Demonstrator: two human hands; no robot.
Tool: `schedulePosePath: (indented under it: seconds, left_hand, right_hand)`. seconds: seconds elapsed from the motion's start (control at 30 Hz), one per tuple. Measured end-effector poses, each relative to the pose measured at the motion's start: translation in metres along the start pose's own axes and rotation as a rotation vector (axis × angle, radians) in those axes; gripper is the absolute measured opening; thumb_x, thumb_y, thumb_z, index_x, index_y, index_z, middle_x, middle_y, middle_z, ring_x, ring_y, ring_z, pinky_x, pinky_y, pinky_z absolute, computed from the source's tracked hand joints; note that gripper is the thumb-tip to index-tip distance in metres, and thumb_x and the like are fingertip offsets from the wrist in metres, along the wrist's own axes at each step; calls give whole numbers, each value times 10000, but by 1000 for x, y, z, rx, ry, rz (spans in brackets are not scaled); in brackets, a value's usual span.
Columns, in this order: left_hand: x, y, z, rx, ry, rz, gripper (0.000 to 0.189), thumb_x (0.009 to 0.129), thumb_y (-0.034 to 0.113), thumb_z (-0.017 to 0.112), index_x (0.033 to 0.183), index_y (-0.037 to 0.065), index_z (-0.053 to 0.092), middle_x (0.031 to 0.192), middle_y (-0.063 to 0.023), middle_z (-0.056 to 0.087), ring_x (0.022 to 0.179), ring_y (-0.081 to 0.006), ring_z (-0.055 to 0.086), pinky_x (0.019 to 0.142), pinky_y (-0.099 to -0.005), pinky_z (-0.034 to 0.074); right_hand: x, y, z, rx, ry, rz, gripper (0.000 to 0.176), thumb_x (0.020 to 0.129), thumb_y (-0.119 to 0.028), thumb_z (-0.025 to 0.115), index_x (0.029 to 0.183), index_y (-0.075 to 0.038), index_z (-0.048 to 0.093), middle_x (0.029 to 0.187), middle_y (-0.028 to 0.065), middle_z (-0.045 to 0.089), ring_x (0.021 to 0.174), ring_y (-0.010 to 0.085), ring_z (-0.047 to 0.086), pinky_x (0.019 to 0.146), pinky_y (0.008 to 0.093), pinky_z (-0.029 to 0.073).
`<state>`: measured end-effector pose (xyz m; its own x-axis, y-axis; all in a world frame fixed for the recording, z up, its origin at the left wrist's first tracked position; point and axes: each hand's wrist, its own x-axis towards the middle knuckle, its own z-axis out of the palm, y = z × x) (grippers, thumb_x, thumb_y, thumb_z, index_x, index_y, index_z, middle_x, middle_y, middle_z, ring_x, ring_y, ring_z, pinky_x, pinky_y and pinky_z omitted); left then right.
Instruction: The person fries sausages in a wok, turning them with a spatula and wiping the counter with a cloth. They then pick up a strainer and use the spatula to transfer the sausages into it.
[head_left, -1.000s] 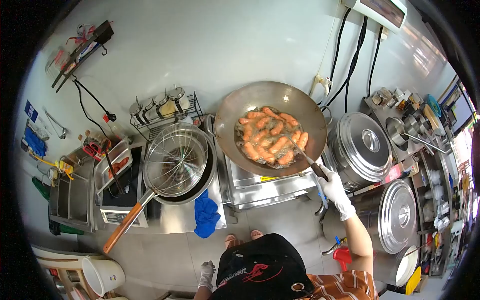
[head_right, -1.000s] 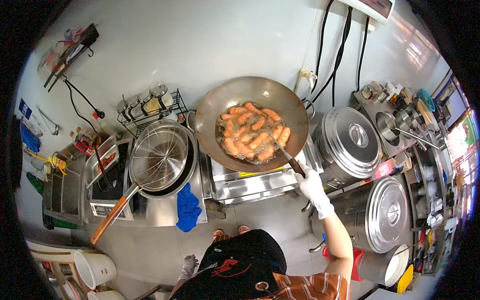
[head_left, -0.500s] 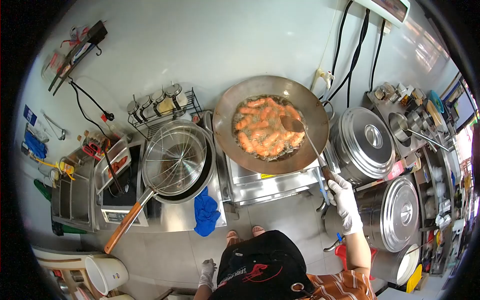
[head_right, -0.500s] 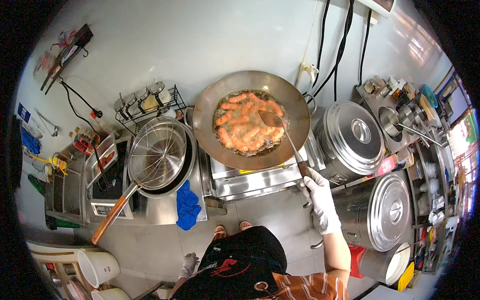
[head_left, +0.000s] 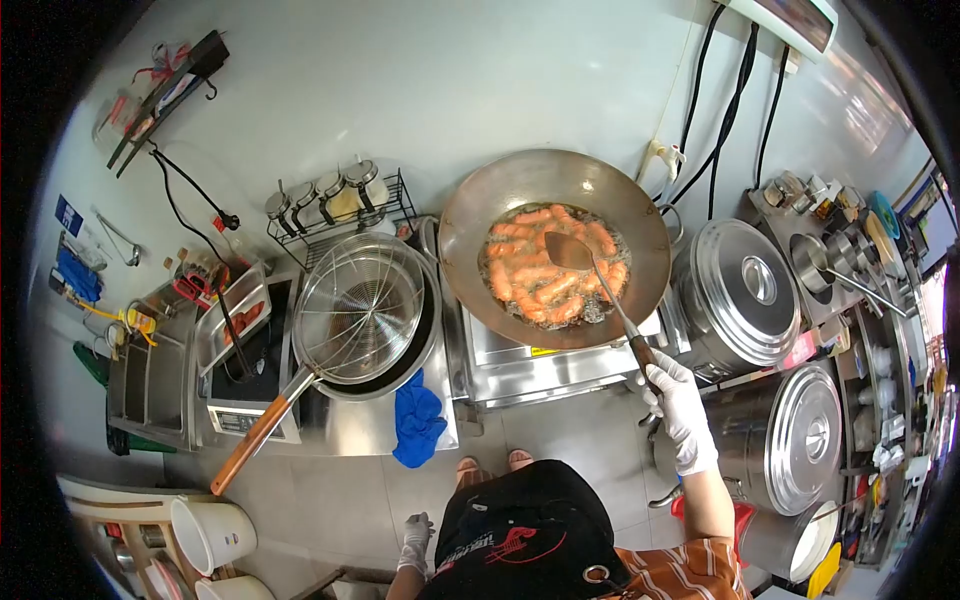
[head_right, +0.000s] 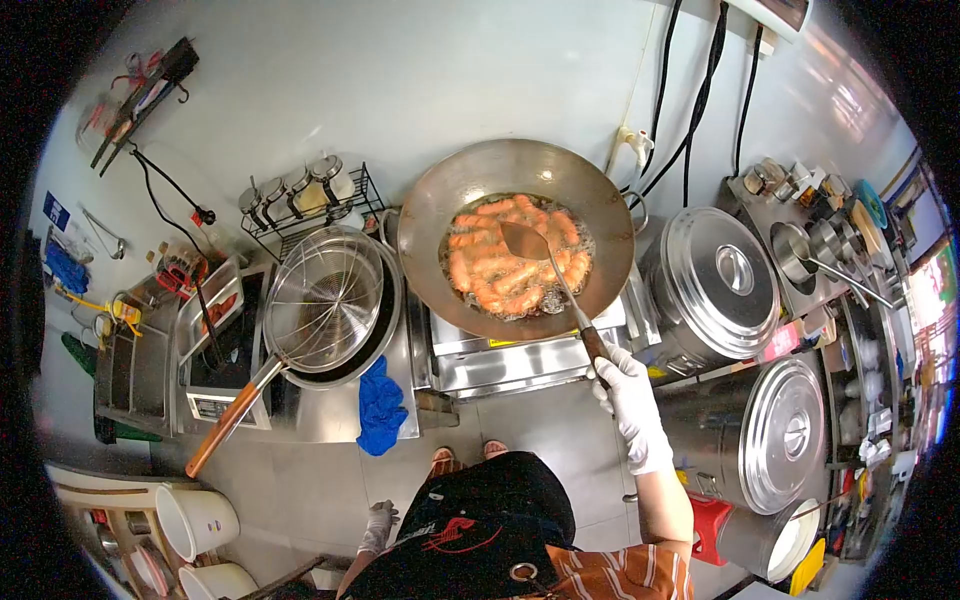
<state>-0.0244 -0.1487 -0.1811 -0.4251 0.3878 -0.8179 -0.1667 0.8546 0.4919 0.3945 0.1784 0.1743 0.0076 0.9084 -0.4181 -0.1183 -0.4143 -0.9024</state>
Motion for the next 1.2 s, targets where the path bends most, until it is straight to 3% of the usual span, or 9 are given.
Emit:
schedulePosePath:
  seconds: [0.13,0.23,0.4,0.93,1.2]
  left_hand:
    - [-5,-4,2,-14,22,0,370,909,302,534,1061,-33,572,771,-132,650,536,-196,610,459,-315,470]
    - [-4,-7,1,-9,21,-6,372,908,299,536,1072,-34,571,774,-132,651,536,-196,607,462,-318,471]
    - [-7,-10,2,-5,22,-12,377,908,300,535,1083,-33,571,796,-138,658,544,-198,607,474,-323,476]
    - [-6,-21,1,16,30,-43,380,917,312,524,1073,-30,575,789,-131,664,527,-193,609,458,-316,464]
    - [-14,-15,3,-3,38,-50,380,914,310,523,1081,-26,577,782,-125,664,521,-191,605,453,-314,458]
  right_hand:
    - [2,1,7,-19,-23,26,287,934,-107,534,1203,-12,564,763,9,590,473,52,427,381,198,281]
    - [6,5,8,27,-54,37,350,948,-82,510,1283,19,511,770,56,605,458,66,399,373,207,272]
    - [7,8,18,30,-97,66,263,932,-112,541,1172,-12,570,759,21,579,461,68,427,380,201,285]
    - [55,7,2,-125,-34,23,274,944,-100,527,1197,-1,564,717,1,569,452,49,426,355,205,279]
    - [78,15,-5,237,-78,233,143,953,-100,498,1019,20,540,741,96,580,450,90,419,355,196,303]
